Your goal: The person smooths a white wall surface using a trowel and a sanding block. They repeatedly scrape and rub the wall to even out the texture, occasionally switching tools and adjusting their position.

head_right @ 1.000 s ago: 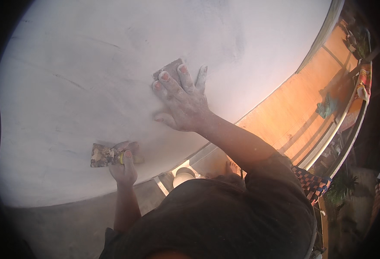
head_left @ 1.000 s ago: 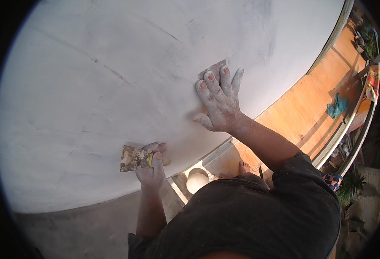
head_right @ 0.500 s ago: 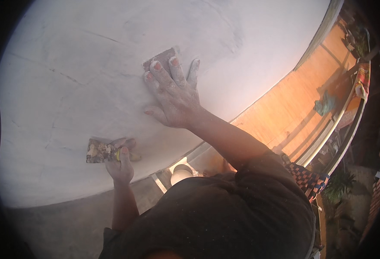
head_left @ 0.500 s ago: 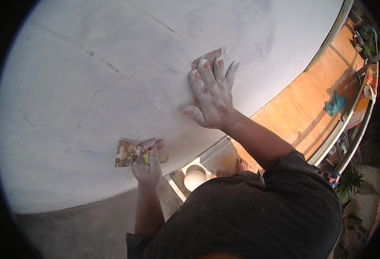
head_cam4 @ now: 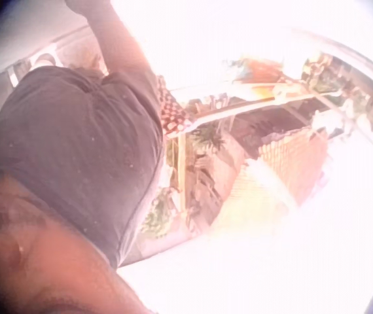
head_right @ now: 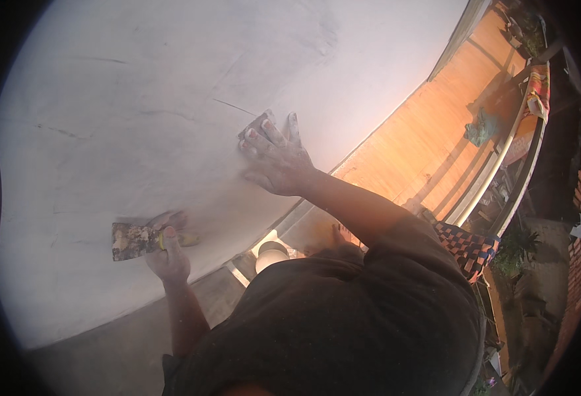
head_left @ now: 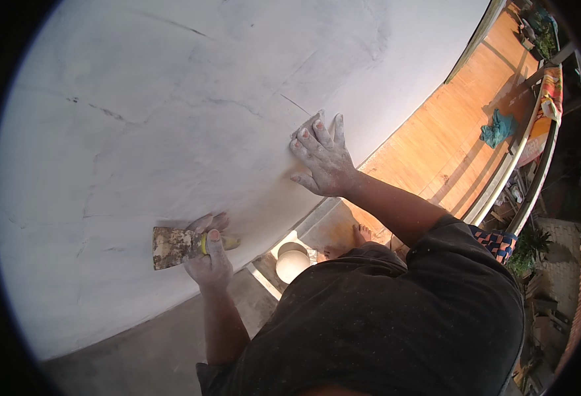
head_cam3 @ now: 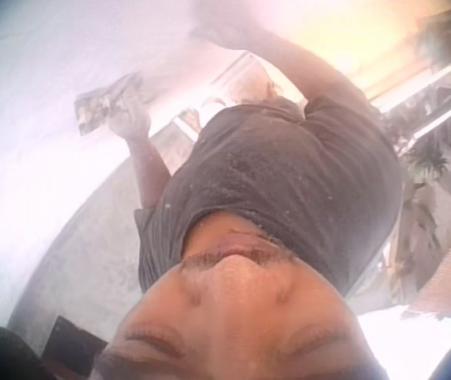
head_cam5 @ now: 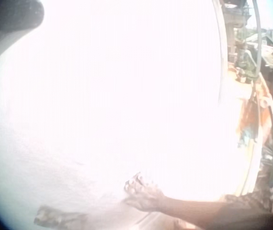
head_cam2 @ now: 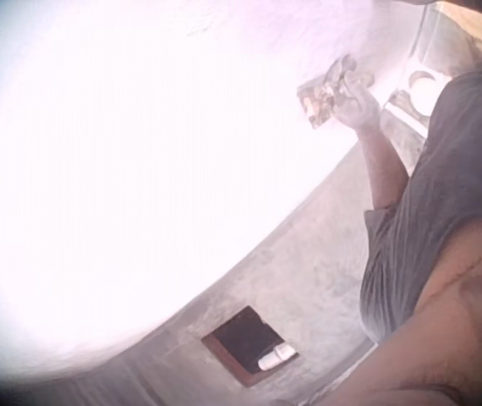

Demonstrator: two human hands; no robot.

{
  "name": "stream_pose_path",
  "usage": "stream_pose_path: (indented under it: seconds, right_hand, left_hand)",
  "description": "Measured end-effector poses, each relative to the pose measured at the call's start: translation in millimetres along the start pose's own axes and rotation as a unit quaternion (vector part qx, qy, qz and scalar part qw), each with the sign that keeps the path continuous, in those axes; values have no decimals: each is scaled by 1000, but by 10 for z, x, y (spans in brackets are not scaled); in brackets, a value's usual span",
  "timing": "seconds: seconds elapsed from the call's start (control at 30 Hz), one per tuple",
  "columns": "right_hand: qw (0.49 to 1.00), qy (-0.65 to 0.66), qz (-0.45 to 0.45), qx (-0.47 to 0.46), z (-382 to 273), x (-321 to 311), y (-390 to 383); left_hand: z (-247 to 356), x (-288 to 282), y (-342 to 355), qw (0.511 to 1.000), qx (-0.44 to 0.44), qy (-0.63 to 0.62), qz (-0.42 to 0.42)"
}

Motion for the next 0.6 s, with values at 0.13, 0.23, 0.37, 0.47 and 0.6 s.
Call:
stream_pose_path:
  seconds: [0.13, 0.23, 0.37, 0.47, 0.6]
  right_hand:
    - [999, 28, -14, 36, -55, 11, -26]
    - [997, 49, 57, 35, -145, -42, 237]
    - [998, 23, 57, -9, -75, 99, -90]
    - [998, 15, -53, 9, -70, -9, -108]
    - [999, 30, -12, 16, -181, -96, 207]
  left_hand:
    - [-11, 27, -5, 999, 23, -31, 26]
    - [-3, 39, -11, 997, 26, -58, 36]
    - [14, 15, -16, 1000, 25, -5, 12]
    - [10, 5, -19, 999, 32, 35, 4]
    - [-1, 16, -19, 999, 41, 22, 5]
Point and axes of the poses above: each hand's wrist, its own y-axis towards the middle knuckle, its own x-axis out of the palm, z = x × y, the point moved 1 cm from there along y, towards the middle knuckle, and after that the axes turned 12 degrees about x, right-handed, at the moved point
